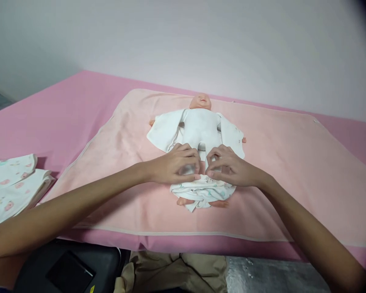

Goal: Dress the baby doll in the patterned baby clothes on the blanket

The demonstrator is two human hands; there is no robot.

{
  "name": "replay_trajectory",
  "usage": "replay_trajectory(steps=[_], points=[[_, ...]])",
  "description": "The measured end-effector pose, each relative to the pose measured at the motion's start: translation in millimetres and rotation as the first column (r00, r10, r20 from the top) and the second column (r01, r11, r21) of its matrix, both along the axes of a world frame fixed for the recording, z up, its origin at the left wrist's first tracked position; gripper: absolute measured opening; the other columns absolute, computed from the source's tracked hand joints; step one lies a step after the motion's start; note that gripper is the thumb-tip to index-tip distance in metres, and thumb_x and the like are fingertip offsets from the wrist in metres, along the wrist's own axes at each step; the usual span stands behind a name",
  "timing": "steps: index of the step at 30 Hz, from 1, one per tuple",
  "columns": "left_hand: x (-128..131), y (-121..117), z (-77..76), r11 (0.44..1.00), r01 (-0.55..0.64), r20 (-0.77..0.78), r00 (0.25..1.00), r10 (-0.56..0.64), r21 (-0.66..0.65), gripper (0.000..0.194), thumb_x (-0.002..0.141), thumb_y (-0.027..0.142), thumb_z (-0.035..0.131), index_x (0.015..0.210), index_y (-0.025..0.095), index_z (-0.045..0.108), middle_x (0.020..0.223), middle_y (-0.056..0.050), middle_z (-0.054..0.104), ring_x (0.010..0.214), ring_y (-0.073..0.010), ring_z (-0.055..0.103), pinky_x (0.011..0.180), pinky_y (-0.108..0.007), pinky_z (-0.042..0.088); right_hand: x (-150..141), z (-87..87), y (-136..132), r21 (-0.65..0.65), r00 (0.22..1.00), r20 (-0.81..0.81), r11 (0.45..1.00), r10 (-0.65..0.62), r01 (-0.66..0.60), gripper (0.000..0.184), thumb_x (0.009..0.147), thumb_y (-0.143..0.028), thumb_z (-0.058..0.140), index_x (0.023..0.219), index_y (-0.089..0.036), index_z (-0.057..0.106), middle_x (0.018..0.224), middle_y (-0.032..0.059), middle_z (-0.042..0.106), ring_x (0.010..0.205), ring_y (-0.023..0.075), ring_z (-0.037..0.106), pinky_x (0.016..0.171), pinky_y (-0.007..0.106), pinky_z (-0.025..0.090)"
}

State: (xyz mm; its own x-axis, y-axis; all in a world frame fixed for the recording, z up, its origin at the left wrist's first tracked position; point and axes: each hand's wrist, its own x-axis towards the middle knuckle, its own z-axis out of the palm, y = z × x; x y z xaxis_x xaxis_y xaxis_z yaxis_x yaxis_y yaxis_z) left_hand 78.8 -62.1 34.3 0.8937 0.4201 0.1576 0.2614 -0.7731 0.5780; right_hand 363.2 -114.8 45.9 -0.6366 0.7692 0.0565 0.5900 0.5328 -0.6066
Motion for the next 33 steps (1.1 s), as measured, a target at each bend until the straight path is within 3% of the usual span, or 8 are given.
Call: replay_trajectory(steps=[5, 9, 12, 18, 21, 27, 30, 33], points=[[3.5, 1.7, 10.5, 0.983, 0.094, 0.002, 0.995, -0.095, -0.159, 0.027, 0.096, 0.054, 0.075, 0.100, 0.028, 0.080, 0.117, -0.007, 0.075, 0.119, -0.0314, 0.059, 0.115, -0.051, 0.040, -4.9, -3.5, -2.8, -0.155, 0.986, -0.132, 0.981, 0.099, -0.119, 0.034, 0.097, -0.061, 0.077, 0.086, -0.028, 0.081, 0.123, 0.0066, 0.070, 0.124, 0.0307, 0.056, 0.111, 0.050, 0.047], [7.2, 2.2, 10.8, 0.914, 0.094, 0.099, 0.993, -0.059, -0.394, 0.030, 0.092, 0.051, 0.080, 0.097, 0.023, 0.072, 0.103, -0.007, 0.073, 0.097, -0.0231, 0.064, 0.092, -0.041, 0.052, -8.0, -15.9, -6.1, -0.405, 0.895, -0.389, 0.913, -0.218, 0.046, 0.045, 0.099, -0.069, 0.070, 0.092, -0.025, 0.063, 0.087, 0.0002, 0.062, 0.078, 0.0189, 0.056, 0.074, 0.033, 0.050], [11.8, 1.5, 12.3, 0.757, 0.021, 0.082, 0.996, 0.043, -0.653, 0.039, 0.090, 0.052, 0.081, 0.110, 0.022, 0.065, 0.096, -0.004, 0.071, 0.086, -0.0197, 0.067, 0.075, -0.034, 0.053, -9.7, -23.3, -6.0, -0.552, 0.770, -0.471, 0.825, -0.430, 0.122, 0.052, 0.096, -0.077, 0.070, 0.096, -0.026, 0.056, 0.078, -0.0041, 0.054, 0.064, 0.0145, 0.046, 0.061, 0.028, 0.040], [31.5, 1.6, 26.5, 0.618, -0.055, 0.000, 0.996, 0.089, -0.784, 0.034, 0.094, 0.051, 0.078, 0.107, 0.020, 0.071, 0.102, -0.007, 0.076, 0.104, -0.0245, 0.073, 0.090, -0.037, 0.057, -23.8, -10.7, 1.2, -0.479, 0.769, -0.487, 0.863, -0.414, 0.161, 0.053, 0.092, -0.077, 0.073, 0.097, -0.026, 0.060, 0.077, -0.0038, 0.052, 0.067, 0.0153, 0.044, 0.063, 0.027, 0.037], [32.8, 6.0, 26.2, 0.552, -0.040, 0.054, 0.987, 0.153, -0.833, 0.035, 0.092, 0.052, 0.080, 0.101, 0.019, 0.072, 0.093, -0.007, 0.073, 0.093, -0.0222, 0.071, 0.086, -0.037, 0.056, -20.8, -4.5, 4.8, -0.401, 0.794, -0.478, 0.897, -0.376, 0.184, 0.049, 0.095, -0.074, 0.071, 0.099, -0.026, 0.063, 0.078, -0.0036, 0.051, 0.069, 0.0155, 0.044, 0.064, 0.028, 0.036], [-11.9, 21.5, -10.2, 0.742, -0.307, 0.036, 0.913, 0.406, -0.596, 0.044, 0.092, 0.060, 0.078, 0.086, 0.020, 0.062, 0.080, -0.001, 0.057, 0.073, -0.0144, 0.052, 0.064, -0.030, 0.039, 20.1, -37.5, -5.4, -0.315, 0.875, -0.260, 0.892, -0.408, 0.323, 0.053, 0.097, -0.073, 0.069, 0.083, -0.022, 0.057, 0.078, -0.0031, 0.048, 0.073, 0.0156, 0.042, 0.066, 0.029, 0.032], [-19.0, 24.5, -31.0, 0.841, -0.390, 0.124, 0.878, 0.462, -0.375, 0.041, 0.098, 0.059, 0.070, 0.091, 0.021, 0.058, 0.083, 0.000, 0.054, 0.073, -0.0144, 0.047, 0.066, -0.030, 0.038, 22.1, -58.3, -7.2, -0.202, 0.827, -0.301, 0.879, -0.476, 0.432, 0.051, 0.101, -0.072, 0.064, 0.087, -0.023, 0.056, 0.082, -0.0027, 0.049, 0.074, 0.0163, 0.042, 0.068, 0.030, 0.035], [-3.7, 31.9, -40.4, 0.852, -0.462, 0.259, 0.816, 0.517, -0.247, 0.035, 0.103, 0.056, 0.064, 0.097, 0.022, 0.056, 0.089, 0.000, 0.057, 0.076, -0.0151, 0.048, 0.071, -0.031, 0.039, 8.7, -65.5, 4.3, -0.134, 0.734, -0.403, 0.829, -0.546, 0.542, 0.050, 0.100, -0.073, 0.065, 0.091, -0.025, 0.056, 0.088, -0.0014, 0.053, 0.077, 0.0170, 0.045, 0.070, 0.031, 0.038]])
